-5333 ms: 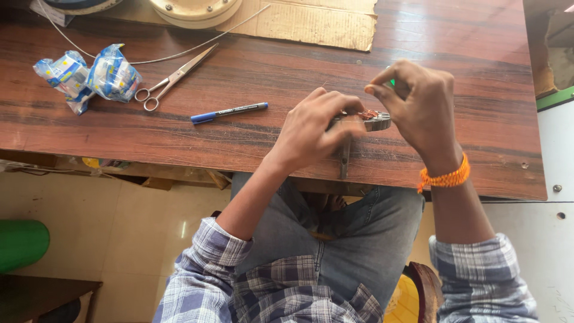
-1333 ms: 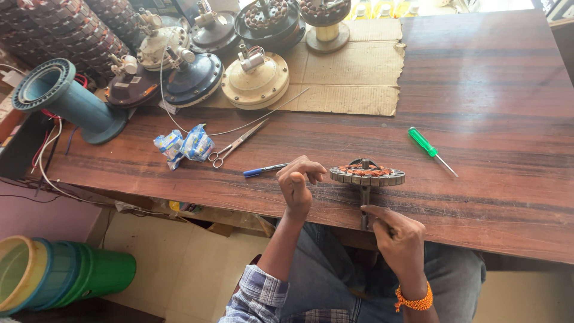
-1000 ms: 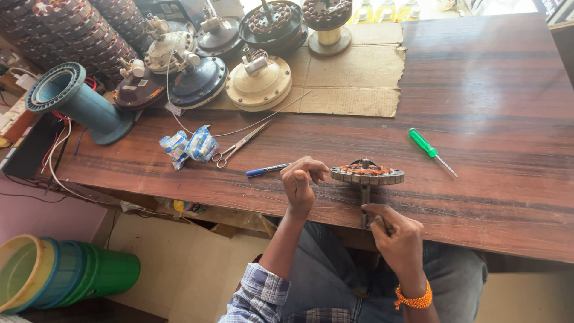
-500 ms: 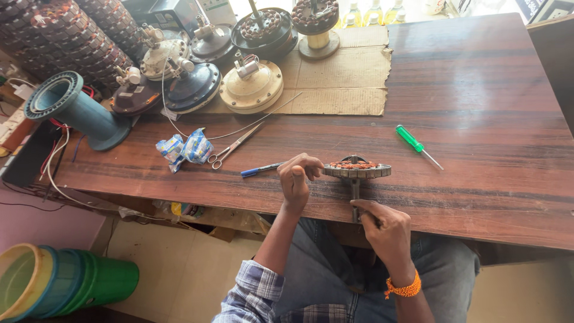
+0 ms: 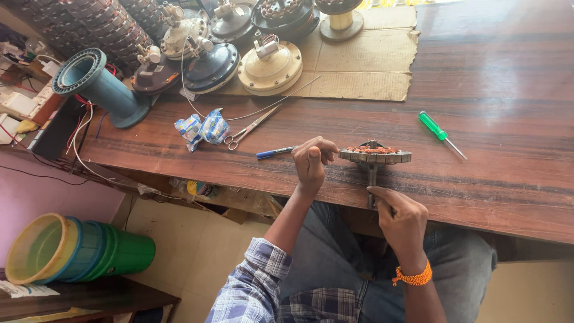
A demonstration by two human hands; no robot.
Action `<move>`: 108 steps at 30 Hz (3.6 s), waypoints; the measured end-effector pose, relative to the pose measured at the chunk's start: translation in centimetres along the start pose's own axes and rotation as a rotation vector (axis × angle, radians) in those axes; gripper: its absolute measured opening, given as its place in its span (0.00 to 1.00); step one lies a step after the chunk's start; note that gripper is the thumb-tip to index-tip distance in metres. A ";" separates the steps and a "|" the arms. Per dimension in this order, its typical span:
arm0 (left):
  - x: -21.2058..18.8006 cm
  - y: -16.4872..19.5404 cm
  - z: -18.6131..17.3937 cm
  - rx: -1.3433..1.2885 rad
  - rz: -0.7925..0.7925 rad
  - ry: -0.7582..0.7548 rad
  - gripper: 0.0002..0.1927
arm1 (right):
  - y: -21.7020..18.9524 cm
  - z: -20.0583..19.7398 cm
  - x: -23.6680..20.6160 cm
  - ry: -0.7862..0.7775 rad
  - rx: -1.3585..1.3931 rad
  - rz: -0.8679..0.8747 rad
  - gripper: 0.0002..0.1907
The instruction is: The person sits at a workbench and places small orange components one at a time into slots around a circular metal motor part, pressing each piece into position by hand. They occasionally rotate the part to reach unfilled slots and continue fitting pieces around its circumference.
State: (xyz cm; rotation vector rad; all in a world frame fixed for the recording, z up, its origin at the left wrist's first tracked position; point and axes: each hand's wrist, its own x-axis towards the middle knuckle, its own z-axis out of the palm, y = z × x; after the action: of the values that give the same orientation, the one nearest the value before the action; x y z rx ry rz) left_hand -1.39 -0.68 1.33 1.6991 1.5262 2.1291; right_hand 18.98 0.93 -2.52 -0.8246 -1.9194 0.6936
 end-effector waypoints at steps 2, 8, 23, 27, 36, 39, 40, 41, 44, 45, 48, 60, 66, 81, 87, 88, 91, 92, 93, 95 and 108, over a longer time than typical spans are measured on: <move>0.1 0.3 0.1 -0.001 0.001 -0.003 0.42 | -0.1 -0.2 0.2 -0.003 0.012 -0.040 0.14; 0.5 1.4 0.5 0.028 0.043 -0.027 0.34 | -0.1 -0.6 0.1 -0.029 -0.022 0.085 0.14; 0.9 0.2 2.4 0.160 0.161 -0.495 0.18 | 0.5 -1.9 -1.1 0.091 0.066 0.180 0.15; -0.1 -1.3 1.8 0.129 0.244 -0.467 0.20 | 1.0 -3.8 -2.2 0.111 0.114 0.283 0.11; -1.3 -2.0 1.2 0.144 0.284 -0.465 0.24 | -0.7 -4.9 -1.4 0.060 0.031 0.212 0.06; -1.4 -2.0 1.1 0.140 0.284 -0.456 0.24 | -1.8 -5.8 0.2 0.057 -0.046 0.168 0.04; -1.4 -2.0 1.1 0.141 0.291 -0.442 0.23 | -2.2 -6.0 0.9 0.064 -0.069 0.159 0.03; -1.5 -1.9 1.2 0.143 0.297 -0.427 0.23 | -2.4 -6.1 1.7 0.050 -0.099 0.094 0.04; -1.5 -1.8 1.2 0.131 0.295 -0.445 0.23 | -2.8 -5.9 4.2 0.003 -0.157 -0.075 0.05; -1.6 -1.7 1.2 0.138 0.299 -0.431 0.23 | -2.8 -5.6 4.9 -0.011 -0.156 -0.118 0.06; -1.8 -1.7 1.2 0.146 0.309 -0.390 0.23 | -2.4 -5.2 6.6 -0.043 -0.155 -0.165 0.05; -1.8 -1.4 0.8 0.152 0.292 -0.396 0.22 | 0.0 -4.1 16.0 -0.321 -0.426 -0.324 0.06; 1.5 -1.1 1.6 -0.261 -0.425 -0.354 0.43 | -0.8 -2.7 16.6 -0.304 -0.496 -0.391 0.07; 6.4 -3.4 -0.5 -0.237 -0.045 -0.870 0.10 | -6.9 -4.5 9.4 -0.314 -0.154 0.043 0.06; 6.8 -2.5 0.1 -0.122 -0.036 -0.877 0.11 | -7.0 -2.7 6.2 -0.158 -0.112 0.054 0.03; 6.9 -2.5 0.1 -0.126 -0.048 -0.889 0.11 | -6.9 -2.6 5.9 -0.132 -0.084 0.036 0.03; 7.1 -2.5 0.0 -0.131 -0.062 -0.932 0.11 | -6.7 -2.6 5.5 -0.118 -0.099 0.031 0.03; 7.2 -2.5 0.0 -0.132 -0.062 -0.950 0.11 | -6.6 -2.6 5.5 -0.119 -0.089 0.047 0.03; 7.3 -2.6 0.0 -0.142 -0.062 -0.952 0.11 | -6.6 -2.6 5.5 -0.119 -0.081 0.064 0.03; 7.3 -2.8 0.0 -0.162 -0.060 -0.954 0.11 | -6.5 -2.7 5.5 -0.116 -0.057 0.093 0.03; 7.3 -4.2 0.0 -0.309 -0.139 -1.018 0.10 | -6.3 -3.3 7.7 -0.246 0.300 0.302 0.04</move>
State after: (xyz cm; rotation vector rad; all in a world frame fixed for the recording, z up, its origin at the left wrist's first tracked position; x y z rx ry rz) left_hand -6.54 5.51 3.86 1.9606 0.9006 1.0094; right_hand 17.40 3.39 7.51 -0.8756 -1.8566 1.2839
